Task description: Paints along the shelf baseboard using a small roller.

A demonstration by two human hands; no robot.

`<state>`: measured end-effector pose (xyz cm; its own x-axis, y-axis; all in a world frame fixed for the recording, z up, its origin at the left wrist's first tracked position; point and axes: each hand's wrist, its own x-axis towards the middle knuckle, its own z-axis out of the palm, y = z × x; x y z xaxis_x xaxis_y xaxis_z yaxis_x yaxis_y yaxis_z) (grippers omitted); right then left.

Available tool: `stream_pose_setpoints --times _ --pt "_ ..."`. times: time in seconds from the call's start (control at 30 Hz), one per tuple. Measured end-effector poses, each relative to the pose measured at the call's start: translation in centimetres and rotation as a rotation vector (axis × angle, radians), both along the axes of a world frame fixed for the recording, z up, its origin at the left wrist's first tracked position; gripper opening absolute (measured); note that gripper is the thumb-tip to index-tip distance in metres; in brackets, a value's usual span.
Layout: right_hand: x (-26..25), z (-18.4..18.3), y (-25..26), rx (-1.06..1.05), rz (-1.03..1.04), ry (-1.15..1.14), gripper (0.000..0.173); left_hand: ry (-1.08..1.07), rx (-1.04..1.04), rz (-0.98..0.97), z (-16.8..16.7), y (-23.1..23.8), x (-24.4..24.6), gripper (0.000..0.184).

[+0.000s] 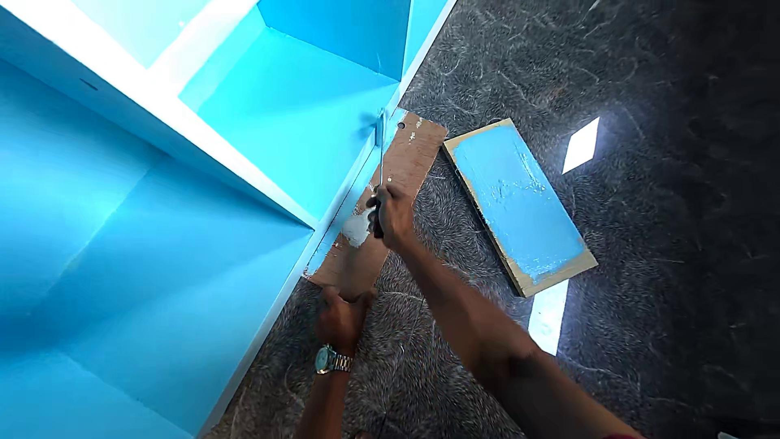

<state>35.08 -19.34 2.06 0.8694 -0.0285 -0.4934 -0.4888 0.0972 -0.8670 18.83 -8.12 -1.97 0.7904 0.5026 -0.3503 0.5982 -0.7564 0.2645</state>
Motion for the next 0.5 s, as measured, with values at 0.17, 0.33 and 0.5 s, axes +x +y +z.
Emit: stream_pose_setpoints --times 0.17,0.33,0.5 --pt "-0.5 -1.6 -0.2 -0.013 0.002 -0.039 0.04 -0.087 -0.007 -0.022 -0.1 -0.6 0.9 0.096" --pt "9.3 -1.3 -3.0 0.044 -0.146 -0.039 0.034 -0.09 -0.025 -0.043 -0.2 -0.4 1.4 0.103" --pt "5.2 -1.1 -2.2 0.018 -0.092 -0.044 0.039 -0.227 0.018 -0.042 -1.3 -0.8 1.4 0.097"
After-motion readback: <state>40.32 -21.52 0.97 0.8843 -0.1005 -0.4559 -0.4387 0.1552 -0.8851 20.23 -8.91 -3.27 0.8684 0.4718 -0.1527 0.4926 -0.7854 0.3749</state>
